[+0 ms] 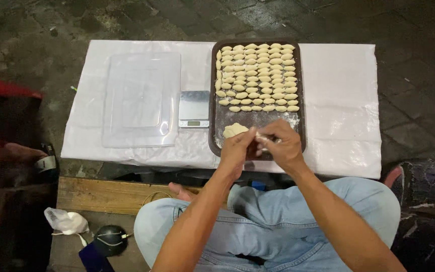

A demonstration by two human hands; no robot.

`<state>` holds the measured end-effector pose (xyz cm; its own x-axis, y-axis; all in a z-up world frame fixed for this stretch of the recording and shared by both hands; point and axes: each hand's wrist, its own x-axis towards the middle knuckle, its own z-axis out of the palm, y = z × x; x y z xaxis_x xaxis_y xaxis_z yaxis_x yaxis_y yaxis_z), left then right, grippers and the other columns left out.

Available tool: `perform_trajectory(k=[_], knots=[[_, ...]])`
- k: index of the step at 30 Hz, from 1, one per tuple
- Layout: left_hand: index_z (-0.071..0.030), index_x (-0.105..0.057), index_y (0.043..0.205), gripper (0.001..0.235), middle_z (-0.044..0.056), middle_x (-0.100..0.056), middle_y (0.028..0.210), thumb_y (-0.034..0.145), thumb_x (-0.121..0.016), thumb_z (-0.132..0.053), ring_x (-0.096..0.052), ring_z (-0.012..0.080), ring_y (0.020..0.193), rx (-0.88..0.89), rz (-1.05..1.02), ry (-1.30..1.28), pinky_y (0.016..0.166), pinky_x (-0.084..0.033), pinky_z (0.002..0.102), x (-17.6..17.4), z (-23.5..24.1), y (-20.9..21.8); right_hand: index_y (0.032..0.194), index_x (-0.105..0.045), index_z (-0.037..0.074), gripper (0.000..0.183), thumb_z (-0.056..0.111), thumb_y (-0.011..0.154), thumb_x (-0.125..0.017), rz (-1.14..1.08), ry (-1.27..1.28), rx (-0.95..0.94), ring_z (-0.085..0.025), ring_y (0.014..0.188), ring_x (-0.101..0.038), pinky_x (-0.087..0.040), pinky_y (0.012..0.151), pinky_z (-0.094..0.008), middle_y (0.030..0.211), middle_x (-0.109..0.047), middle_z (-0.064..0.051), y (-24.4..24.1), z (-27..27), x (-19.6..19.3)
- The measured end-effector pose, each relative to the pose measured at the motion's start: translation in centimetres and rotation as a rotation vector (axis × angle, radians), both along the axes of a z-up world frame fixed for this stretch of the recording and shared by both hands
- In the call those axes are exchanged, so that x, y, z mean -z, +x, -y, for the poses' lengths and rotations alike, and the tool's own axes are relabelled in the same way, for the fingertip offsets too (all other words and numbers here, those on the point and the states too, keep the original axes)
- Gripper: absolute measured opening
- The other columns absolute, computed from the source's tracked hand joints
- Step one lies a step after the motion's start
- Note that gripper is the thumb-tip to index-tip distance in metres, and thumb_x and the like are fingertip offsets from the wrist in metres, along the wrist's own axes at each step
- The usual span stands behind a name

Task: The person sits on the floor and shapes small pieces of dough into oval forms by hand. They roll the dough between their palms and place the shaped pieces onto a baking tray that already contains many similar items.

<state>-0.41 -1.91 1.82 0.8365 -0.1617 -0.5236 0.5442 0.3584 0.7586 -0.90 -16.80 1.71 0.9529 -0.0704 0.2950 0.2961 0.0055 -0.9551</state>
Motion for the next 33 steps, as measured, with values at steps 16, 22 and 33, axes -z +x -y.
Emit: perform_trajectory(k=[16, 22, 33], knots=[[0.003, -0.030, 0.157, 0.061, 0.031, -0.052, 0.146, 0.106, -0.047, -0.026, -0.051, 0.0449, 0.133, 0.067, 0.650, 0.156, 0.112, -0.045, 0.056, -3.1, 1.5, -3.5, 0.164, -0.017, 0.002, 0.076, 0.053, 0.109, -0.012, 0.483, -0.229, 0.006, -0.029, 0.160, -0.008, 0.007, 0.129, -0.044, 0.169, -0.026, -0.016, -0.1, -7.3, -5.4], [0.003, -0.037, 0.154, 0.087, 0.028, -0.040, 0.157, 0.098, -0.037, -0.063, -0.035, 0.0424, 0.148, 0.141, 0.639, 0.123, 0.128, -0.023, 0.052, -0.1, 0.1, -1.7, 0.166, -0.003, 0.005, 0.069, 0.045, 0.109, -0.001, 0.310, -0.368, 0.045, -0.027, 0.161, 0.000, 0.006, 0.129, -0.042, 0.174, -0.009, -0.015, 0.5, -6.0, -5.8], [-0.008, -0.065, 0.138, 0.098, 0.017, -0.061, 0.143, 0.089, -0.029, -0.084, -0.048, 0.0311, 0.142, 0.133, -0.117, 0.386, 0.126, -0.024, 0.039, -9.4, -1.5, -0.1, 0.167, 0.000, 0.014, 0.068, 0.049, 0.109, -0.001, 0.150, -0.167, -0.092, -0.024, 0.160, 0.005, 0.009, 0.127, -0.044, 0.175, 0.001, -0.006, -2.5, -9.4, -5.6]])
